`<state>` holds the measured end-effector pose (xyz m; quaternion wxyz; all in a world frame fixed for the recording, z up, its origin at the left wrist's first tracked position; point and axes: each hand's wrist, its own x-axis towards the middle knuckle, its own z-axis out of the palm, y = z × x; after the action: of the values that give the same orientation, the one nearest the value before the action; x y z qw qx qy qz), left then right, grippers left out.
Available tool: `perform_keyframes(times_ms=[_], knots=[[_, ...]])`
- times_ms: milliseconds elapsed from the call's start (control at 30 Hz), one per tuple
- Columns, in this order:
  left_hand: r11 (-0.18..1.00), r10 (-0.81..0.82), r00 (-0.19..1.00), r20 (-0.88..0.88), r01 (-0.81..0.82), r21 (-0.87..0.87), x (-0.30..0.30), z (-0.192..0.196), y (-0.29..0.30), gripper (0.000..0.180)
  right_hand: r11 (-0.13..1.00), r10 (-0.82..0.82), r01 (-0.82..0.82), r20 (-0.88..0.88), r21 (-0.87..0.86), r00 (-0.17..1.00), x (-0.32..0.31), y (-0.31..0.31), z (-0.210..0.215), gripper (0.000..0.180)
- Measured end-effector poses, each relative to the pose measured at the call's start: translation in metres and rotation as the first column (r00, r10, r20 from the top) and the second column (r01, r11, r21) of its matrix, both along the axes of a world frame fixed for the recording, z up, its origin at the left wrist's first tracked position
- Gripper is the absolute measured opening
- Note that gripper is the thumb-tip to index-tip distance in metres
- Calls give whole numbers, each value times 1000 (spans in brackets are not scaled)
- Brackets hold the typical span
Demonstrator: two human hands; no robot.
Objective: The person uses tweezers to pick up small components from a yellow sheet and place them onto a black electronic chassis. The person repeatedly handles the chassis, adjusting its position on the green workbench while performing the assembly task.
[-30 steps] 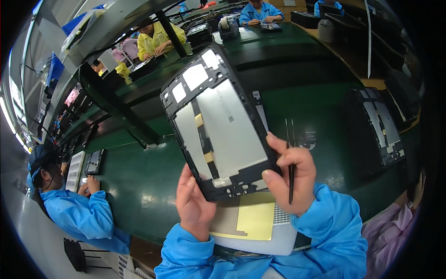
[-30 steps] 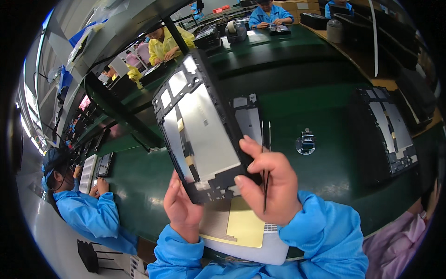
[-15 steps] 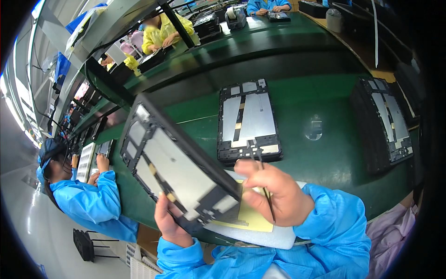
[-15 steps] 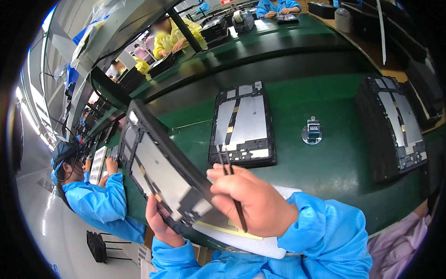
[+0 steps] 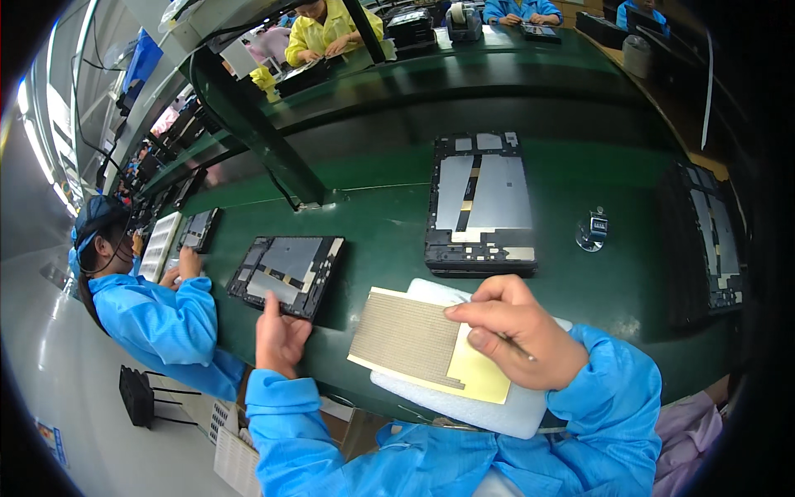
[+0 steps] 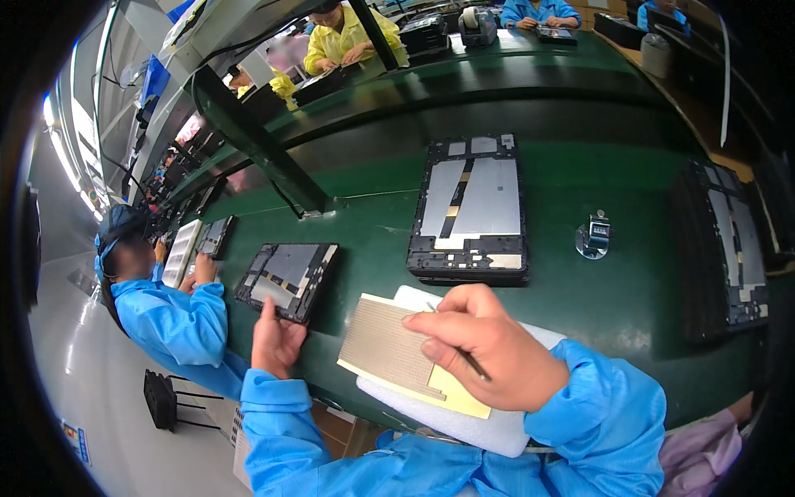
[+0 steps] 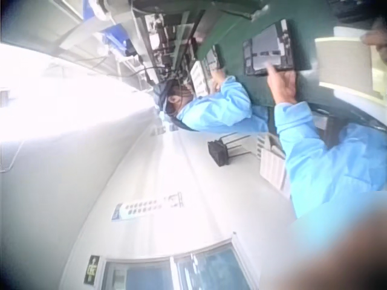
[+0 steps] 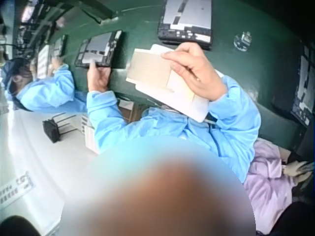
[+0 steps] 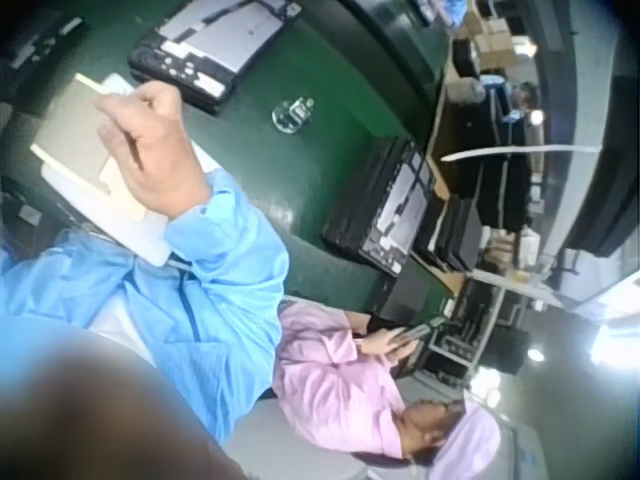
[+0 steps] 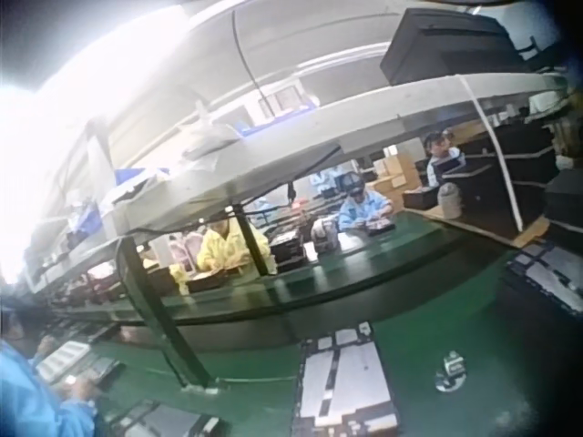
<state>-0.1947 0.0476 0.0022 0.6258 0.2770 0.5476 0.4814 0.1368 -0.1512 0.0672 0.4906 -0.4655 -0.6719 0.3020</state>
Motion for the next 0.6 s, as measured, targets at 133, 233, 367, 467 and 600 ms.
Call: perform_keyframes(times_ms=[133, 233, 367, 467, 600], knots=[[926, 122, -137, -983, 372, 64, -29, 21, -2, 45, 996, -87, 80, -279, -35, 956, 16, -5, 2, 20], [860, 152, 608, -780, 307, 407, 6, 30, -20, 20, 962, -270, 194, -560, -193, 783, 24, -14, 6, 16], [408, 29, 591, -806, 729, 549, 105, 47, -58, 13, 826, -444, 282, -256, -488, 859, 43, -26, -29, 17], [37, 20, 690, -723, 723, 690, 170, 54, -69, 27, 853, -355, 222, -213, -473, 910, 37, -38, -38, 19], [127, 136, 653, -745, 734, 667, 195, 13, -51, 45, 809, -444, 259, -259, -527, 858, 38, -51, -19, 19]])
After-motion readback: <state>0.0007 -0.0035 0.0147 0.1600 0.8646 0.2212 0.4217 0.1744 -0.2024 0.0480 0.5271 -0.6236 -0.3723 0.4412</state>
